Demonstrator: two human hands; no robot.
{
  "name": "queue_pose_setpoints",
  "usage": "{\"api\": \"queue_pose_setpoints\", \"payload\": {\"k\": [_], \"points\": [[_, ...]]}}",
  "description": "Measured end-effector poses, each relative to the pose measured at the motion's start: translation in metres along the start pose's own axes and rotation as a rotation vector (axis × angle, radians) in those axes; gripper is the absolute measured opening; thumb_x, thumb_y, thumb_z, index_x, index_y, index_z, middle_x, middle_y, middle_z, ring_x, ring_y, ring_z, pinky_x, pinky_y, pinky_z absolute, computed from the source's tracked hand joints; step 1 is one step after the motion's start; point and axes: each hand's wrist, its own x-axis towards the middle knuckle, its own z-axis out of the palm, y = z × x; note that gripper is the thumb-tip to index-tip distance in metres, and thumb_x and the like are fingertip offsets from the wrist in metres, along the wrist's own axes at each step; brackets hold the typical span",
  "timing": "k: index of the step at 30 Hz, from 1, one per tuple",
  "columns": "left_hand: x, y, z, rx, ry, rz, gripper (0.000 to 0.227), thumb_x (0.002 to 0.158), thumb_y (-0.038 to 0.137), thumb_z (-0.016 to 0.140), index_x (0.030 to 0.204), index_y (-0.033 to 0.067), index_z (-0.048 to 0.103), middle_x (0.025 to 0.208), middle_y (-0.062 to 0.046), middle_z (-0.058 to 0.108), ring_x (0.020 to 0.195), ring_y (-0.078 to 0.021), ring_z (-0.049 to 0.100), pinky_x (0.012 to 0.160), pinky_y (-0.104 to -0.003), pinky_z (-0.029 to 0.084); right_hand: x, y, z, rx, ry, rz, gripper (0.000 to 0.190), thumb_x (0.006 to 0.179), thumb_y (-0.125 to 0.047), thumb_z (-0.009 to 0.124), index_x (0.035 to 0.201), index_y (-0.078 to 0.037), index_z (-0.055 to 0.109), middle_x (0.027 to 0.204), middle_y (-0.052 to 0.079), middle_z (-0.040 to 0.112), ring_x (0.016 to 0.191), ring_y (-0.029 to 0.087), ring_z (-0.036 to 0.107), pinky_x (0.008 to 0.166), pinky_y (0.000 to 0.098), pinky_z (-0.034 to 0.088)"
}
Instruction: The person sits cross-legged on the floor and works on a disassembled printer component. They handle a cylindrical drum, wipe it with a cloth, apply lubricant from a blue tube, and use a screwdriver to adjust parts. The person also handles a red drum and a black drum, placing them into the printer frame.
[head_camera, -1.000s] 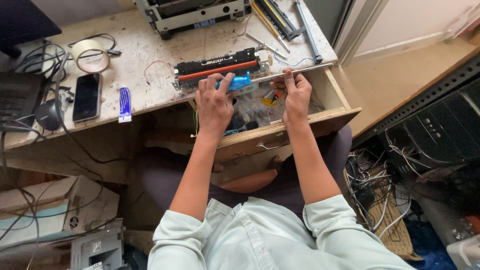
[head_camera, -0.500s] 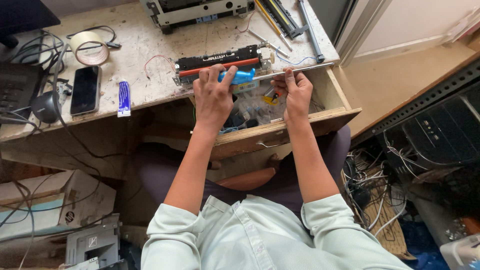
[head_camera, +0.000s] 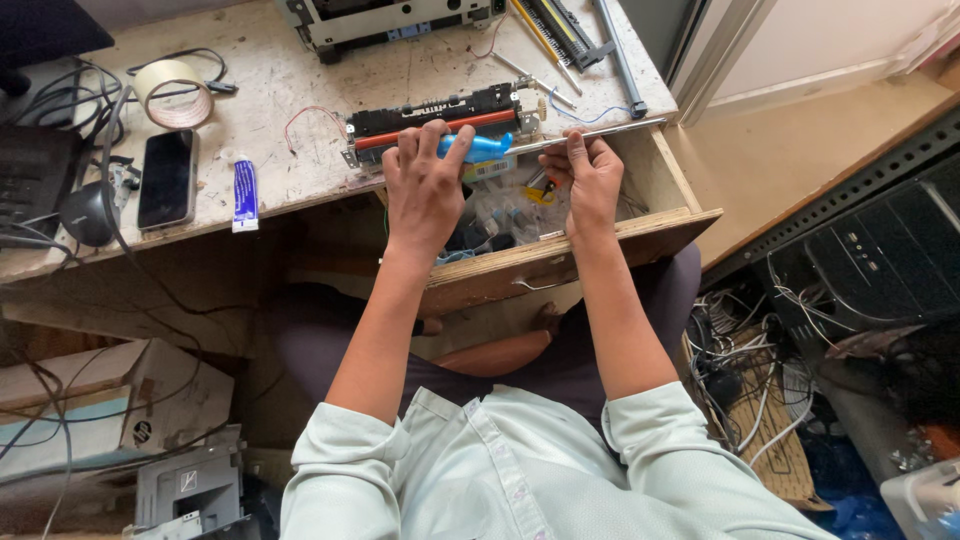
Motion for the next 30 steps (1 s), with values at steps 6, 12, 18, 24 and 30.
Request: {"api": "queue_pose_setpoints", "payload": {"k": [6, 12, 18, 24, 30], "points": [[0.0023, -0.0001, -0.0016, 0.042, -0.002, 0.025, 0.045, 0.089, 0.005, 0.07, 0.132, 0.0193, 0.067, 0.127, -0.002, 0.054, 0.116, -0.0237, 0.048, 0.093, -0.041, 0.04, 0.0014, 0.0013, -0.0011, 0.003, 0.001, -0.003, 0.026, 0.103, -0.029, 0.065, 0.106, -0.004, 0.068, 0.089, 0.008, 0.076, 0.079, 0.017, 0.075, 0.069, 0.026, 0.058], [0.0034, -0.0008, -0.0013, 0.064, -0.005, 0.039, 0.048, 0.088, 0.002, 0.068, 0.133, 0.02, 0.066, 0.127, -0.002, 0.053, 0.116, -0.0239, 0.048, 0.092, -0.041, 0.039, 0.0027, 0.003, -0.0021, -0.006, -0.003, -0.012, 0.026, 0.103, -0.03, 0.065, 0.106, -0.004, 0.068, 0.089, 0.008, 0.076, 0.079, 0.017, 0.075, 0.069, 0.0255, 0.057], [0.0027, -0.0006, -0.0023, 0.088, -0.016, 0.049, 0.05, 0.087, 0.003, 0.069, 0.134, 0.0202, 0.066, 0.127, -0.002, 0.052, 0.116, -0.0242, 0.047, 0.093, -0.041, 0.039, 0.0018, 0.0036, -0.0025, -0.005, -0.001, -0.01, 0.026, 0.103, -0.03, 0.065, 0.106, -0.005, 0.068, 0.089, 0.008, 0.076, 0.079, 0.017, 0.075, 0.069, 0.0257, 0.057], [0.0043, -0.0015, -0.0004, 0.115, -0.036, 0.055, 0.051, 0.087, 0.002, 0.069, 0.135, 0.0206, 0.066, 0.127, -0.002, 0.051, 0.117, -0.0236, 0.045, 0.093, -0.042, 0.039, 0.0022, 0.002, -0.0016, -0.004, 0.01, -0.01, 0.026, 0.103, -0.03, 0.065, 0.106, -0.005, 0.068, 0.09, 0.008, 0.077, 0.079, 0.017, 0.075, 0.069, 0.0262, 0.058], [0.0046, -0.0013, 0.0001, 0.123, -0.039, 0.06, 0.052, 0.087, 0.001, 0.07, 0.135, 0.0201, 0.066, 0.128, -0.002, 0.051, 0.118, -0.0235, 0.044, 0.093, -0.041, 0.039, 0.0012, 0.0021, -0.002, -0.003, 0.015, -0.004, 0.025, 0.103, -0.029, 0.065, 0.105, -0.004, 0.068, 0.09, 0.008, 0.076, 0.08, 0.017, 0.075, 0.07, 0.0273, 0.058]]}}
